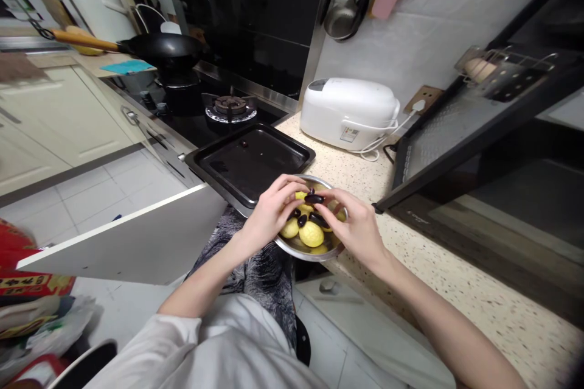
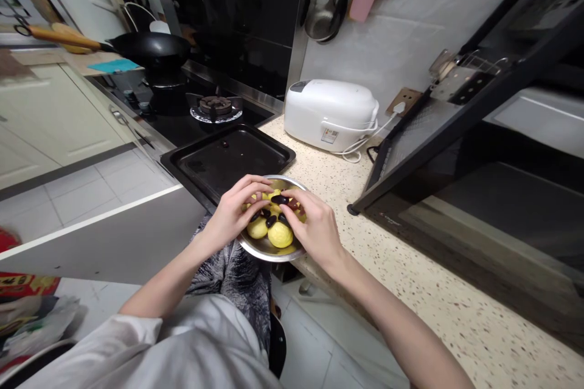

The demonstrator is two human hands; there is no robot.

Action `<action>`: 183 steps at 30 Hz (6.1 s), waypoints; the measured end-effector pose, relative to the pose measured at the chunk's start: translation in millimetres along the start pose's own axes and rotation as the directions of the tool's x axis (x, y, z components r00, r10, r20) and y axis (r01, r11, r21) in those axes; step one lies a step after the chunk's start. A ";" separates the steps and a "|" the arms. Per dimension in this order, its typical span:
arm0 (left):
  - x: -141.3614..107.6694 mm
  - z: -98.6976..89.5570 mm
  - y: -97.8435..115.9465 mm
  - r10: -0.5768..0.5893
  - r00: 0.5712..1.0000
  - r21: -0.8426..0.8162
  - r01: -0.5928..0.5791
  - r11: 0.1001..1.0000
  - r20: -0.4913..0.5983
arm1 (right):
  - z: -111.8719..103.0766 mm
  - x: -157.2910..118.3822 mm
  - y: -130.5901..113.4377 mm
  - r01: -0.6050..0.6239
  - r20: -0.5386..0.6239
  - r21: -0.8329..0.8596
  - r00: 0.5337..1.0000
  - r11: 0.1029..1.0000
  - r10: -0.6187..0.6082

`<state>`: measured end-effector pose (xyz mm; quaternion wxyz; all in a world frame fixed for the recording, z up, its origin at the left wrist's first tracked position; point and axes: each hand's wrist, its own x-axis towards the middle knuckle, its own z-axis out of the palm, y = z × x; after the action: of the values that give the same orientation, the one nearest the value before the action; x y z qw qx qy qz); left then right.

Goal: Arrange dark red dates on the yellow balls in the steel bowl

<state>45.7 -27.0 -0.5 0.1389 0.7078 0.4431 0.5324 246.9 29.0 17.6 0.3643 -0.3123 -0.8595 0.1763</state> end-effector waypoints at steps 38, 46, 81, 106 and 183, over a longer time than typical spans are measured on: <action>-17.6 5.4 0.7 -0.138 0.986 -0.285 0.105 0.953 -0.097 | 9.2 24.9 1.4 -0.028 0.059 0.129 0.998 0.991 0.021; -17.1 9.5 1.9 -0.136 0.989 -0.374 0.102 0.922 -0.064 | 11.5 24.0 -5.3 -0.155 0.153 0.384 0.983 0.910 0.102; -14.5 11.5 1.4 -0.135 0.957 -0.246 0.070 0.967 -0.258 | 0.0 22.1 -13.6 0.072 0.051 0.132 0.996 0.989 -0.079; -15.9 16.6 1.9 -0.035 0.949 -0.021 0.030 0.999 -0.314 | -24.2 31.2 -1.7 -0.244 0.171 0.251 0.964 0.937 0.205; 20.2 -1.8 -12.2 0.080 0.914 0.295 -0.210 0.932 0.398 | -20.4 28.4 11.8 -0.048 0.117 0.096 0.992 0.994 0.037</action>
<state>39.1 -4.9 4.8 0.0602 0.8418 0.4364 0.3120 251.3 58.2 39.7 0.3254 -0.3015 -0.8623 0.2442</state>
